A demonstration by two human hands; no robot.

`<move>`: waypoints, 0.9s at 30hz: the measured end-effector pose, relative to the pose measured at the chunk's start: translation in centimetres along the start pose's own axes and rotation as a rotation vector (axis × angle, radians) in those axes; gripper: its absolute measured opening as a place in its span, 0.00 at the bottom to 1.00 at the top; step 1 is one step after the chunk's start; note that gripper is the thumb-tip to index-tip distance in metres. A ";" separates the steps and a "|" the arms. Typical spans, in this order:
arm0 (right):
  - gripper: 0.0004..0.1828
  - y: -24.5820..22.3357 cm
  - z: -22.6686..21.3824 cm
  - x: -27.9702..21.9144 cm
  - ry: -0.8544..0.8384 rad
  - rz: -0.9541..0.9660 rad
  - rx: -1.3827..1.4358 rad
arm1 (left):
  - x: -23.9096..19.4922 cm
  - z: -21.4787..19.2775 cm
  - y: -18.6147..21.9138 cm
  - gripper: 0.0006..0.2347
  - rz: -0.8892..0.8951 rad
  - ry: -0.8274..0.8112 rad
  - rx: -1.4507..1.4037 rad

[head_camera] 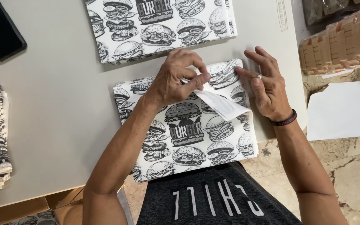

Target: Folding printed burger wrapping papers and peeling adhesive strips to prepare them for use.

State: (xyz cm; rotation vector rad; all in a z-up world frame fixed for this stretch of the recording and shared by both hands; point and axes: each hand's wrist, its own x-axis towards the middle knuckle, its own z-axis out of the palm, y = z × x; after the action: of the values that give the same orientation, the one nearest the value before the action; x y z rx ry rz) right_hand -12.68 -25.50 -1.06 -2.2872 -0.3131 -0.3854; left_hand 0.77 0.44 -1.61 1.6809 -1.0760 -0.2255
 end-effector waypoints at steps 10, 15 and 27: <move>0.31 0.3 0.1 0.0 -0.032 -0.038 -0.063 | -0.3 1.0 -1.0 0.11 -0.006 0.019 0.175; 0.32 1.5 0.5 -0.2 0.030 -0.084 -0.003 | -0.2 0.9 -1.5 0.03 0.008 0.017 0.136; 0.33 -26.2 13.6 9.1 -0.329 -0.732 0.320 | -0.4 1.2 -1.4 0.08 0.070 -0.009 0.189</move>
State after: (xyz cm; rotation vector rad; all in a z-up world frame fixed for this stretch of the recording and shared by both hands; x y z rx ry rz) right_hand -10.78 2.94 10.82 -1.8479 -1.2944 -0.2846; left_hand 0.57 -0.11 -3.46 1.8065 -1.1913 -0.0888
